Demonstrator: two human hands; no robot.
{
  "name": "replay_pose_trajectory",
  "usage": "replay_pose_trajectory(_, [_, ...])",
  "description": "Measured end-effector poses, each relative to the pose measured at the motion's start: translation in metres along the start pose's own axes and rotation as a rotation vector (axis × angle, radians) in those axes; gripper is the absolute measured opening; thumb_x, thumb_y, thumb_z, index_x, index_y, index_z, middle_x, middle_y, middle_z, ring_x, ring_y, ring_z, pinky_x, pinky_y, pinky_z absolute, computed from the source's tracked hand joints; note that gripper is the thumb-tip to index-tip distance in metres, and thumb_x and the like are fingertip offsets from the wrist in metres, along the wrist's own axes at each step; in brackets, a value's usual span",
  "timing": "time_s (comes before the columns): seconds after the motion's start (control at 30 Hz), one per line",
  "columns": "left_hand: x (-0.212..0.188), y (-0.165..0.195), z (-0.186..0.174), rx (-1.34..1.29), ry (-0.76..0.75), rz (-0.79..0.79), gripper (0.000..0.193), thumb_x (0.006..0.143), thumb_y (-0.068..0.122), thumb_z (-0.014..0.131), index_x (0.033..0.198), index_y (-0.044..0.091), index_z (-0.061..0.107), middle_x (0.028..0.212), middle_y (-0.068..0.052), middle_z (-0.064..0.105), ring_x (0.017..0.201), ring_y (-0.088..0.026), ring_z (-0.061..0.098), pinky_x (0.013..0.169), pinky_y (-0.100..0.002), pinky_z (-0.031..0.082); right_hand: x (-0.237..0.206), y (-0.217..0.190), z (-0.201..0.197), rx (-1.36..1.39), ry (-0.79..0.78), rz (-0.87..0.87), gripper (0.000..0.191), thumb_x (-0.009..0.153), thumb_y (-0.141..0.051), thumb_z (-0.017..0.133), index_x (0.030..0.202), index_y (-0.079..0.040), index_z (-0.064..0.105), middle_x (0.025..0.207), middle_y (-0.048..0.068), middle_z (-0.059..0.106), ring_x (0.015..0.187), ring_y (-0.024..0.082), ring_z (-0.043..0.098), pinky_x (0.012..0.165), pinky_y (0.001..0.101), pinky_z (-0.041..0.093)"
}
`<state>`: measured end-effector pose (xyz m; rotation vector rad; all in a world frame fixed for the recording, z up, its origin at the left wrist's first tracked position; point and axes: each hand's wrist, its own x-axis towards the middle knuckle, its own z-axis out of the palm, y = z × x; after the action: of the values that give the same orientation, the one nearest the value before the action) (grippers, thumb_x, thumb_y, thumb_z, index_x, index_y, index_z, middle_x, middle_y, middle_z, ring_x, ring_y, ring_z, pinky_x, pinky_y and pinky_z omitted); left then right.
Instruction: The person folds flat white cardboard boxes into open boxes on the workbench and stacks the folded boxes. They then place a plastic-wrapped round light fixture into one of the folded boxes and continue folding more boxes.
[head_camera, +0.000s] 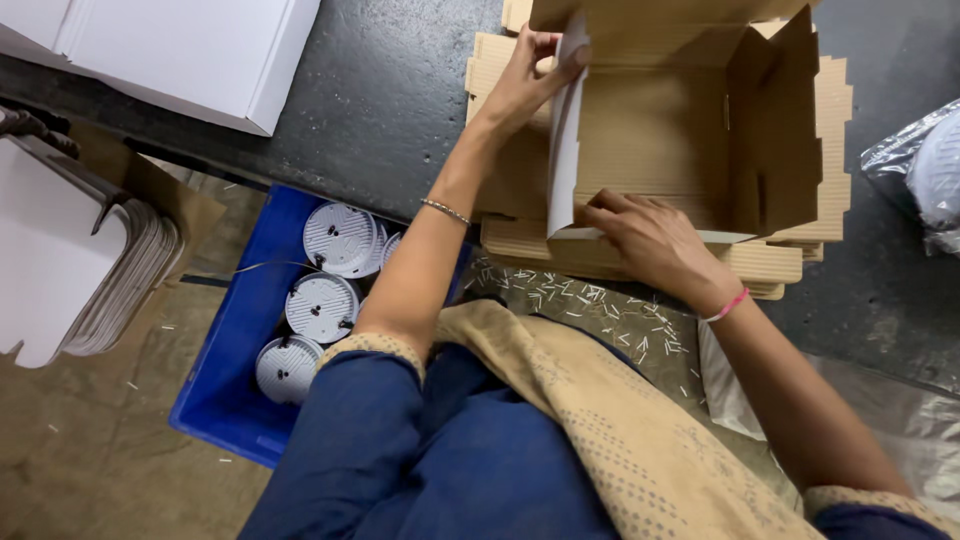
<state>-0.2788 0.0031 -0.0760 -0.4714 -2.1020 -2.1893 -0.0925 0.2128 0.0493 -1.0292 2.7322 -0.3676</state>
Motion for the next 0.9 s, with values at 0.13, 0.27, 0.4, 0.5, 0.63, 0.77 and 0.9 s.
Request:
replay_pose_trajectory(0.13, [-0.006,0.005,0.024,0.149,0.180,0.034,0.077,0.075,0.032,0.096,0.123,-0.002,0.046,0.116,-0.016,0.056,0.109,-0.022,0.062,0.088,-0.035,0.062,-0.011,0.004,0.017,-0.075,0.125,0.005,0.018,0.084,-0.013,0.068,0.101,-0.007,0.070,0.110,0.010,0.066,0.106,0.031,0.064,0.092,0.0446,0.048])
replay_pose_trajectory(0.27, [-0.011,0.008,0.043,0.366,0.325,0.037,0.073,0.074,0.015,0.090,0.126,-0.007,0.044,0.120,-0.026,0.057,0.112,-0.036,0.061,0.097,-0.043,0.054,-0.026,-0.005,0.029,-0.061,0.323,0.167,0.019,0.089,-0.021,0.075,0.099,-0.005,0.072,0.106,0.009,0.068,0.104,0.030,0.065,0.092,0.0447,0.047])
replay_pose_trajectory(0.4, [-0.012,0.001,0.054,0.542,0.407,0.035,0.083,0.073,-0.002,0.069,0.145,-0.012,0.029,0.135,-0.034,0.053,0.125,-0.047,0.055,0.104,-0.045,0.050,-0.038,-0.012,0.022,0.018,0.355,0.206,0.039,0.082,-0.030,0.079,0.112,-0.006,0.072,0.105,0.012,0.068,0.101,0.033,0.064,0.089,0.0462,0.046])
replay_pose_trajectory(0.5, [-0.008,0.000,0.066,0.659,0.485,0.055,0.081,0.073,-0.002,0.064,0.143,-0.015,0.026,0.135,-0.038,0.049,0.125,-0.051,0.051,0.105,-0.048,0.046,-0.025,-0.023,0.024,0.078,0.462,0.222,0.057,0.083,-0.038,0.082,0.124,-0.001,0.065,0.113,0.018,0.067,0.103,0.038,0.062,0.084,0.0475,0.047])
replay_pose_trajectory(0.63, [-0.022,0.012,0.083,0.638,0.617,0.048,0.070,0.081,-0.001,0.058,0.144,-0.015,0.030,0.135,-0.036,0.050,0.126,-0.051,0.051,0.111,-0.052,0.042,0.012,-0.027,0.044,0.080,0.460,0.351,0.045,0.091,-0.023,0.075,0.126,0.001,0.060,0.116,0.023,0.065,0.107,0.041,0.061,0.087,0.0483,0.051])
replay_pose_trajectory(0.77, [-0.103,0.061,0.087,0.610,0.527,0.043,0.060,0.096,0.026,0.072,0.135,-0.009,0.042,0.128,-0.029,0.052,0.124,-0.042,0.050,0.110,-0.053,0.041,-0.014,0.019,0.039,-0.056,0.280,0.479,0.045,0.083,-0.006,0.065,0.127,-0.003,0.062,0.111,0.018,0.067,0.104,0.037,0.066,0.086,0.0473,0.054])
replay_pose_trajectory(0.9, [-0.155,0.099,0.106,0.568,0.032,0.104,0.049,0.103,0.030,0.068,0.137,0.000,0.050,0.133,-0.019,0.055,0.127,-0.033,0.056,0.115,-0.043,0.044,-0.050,0.078,0.018,-0.060,0.202,0.473,0.041,0.083,-0.004,0.065,0.123,-0.010,0.066,0.113,0.014,0.067,0.100,0.036,0.066,0.085,0.0474,0.054])
